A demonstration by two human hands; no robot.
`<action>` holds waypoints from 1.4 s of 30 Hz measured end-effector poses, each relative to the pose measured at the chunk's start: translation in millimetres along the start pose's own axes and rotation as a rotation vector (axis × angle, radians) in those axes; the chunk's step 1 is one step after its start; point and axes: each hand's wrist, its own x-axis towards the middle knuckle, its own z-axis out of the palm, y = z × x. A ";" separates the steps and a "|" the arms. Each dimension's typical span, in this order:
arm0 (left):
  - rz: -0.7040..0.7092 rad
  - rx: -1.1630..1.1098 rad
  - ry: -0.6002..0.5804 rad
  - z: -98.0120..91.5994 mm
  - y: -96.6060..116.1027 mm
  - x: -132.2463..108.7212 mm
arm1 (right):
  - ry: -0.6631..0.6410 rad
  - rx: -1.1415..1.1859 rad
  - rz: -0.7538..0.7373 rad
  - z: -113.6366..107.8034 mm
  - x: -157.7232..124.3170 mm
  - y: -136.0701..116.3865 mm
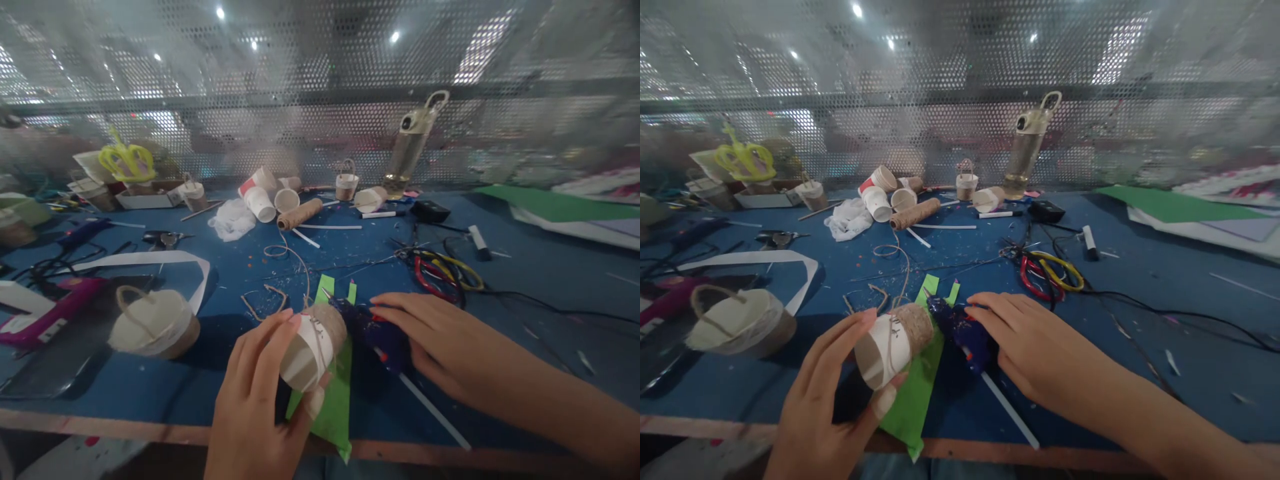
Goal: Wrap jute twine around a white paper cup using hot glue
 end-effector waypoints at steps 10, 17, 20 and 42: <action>0.190 0.048 -0.064 -10.0 -7.6 7.5 | -0.003 0.140 0.118 4.0 15.0 1.9; 0.275 0.064 -0.080 -14.0 -9.1 10.4 | 0.011 0.141 0.216 -0.4 21.0 11.3; 0.290 0.082 -0.075 -15.2 -9.1 11.7 | 0.084 0.131 0.225 0.7 19.8 17.7; 0.342 0.171 -0.129 -20.8 -13.7 25.8 | 0.361 0.382 0.377 -24.2 37.9 -4.8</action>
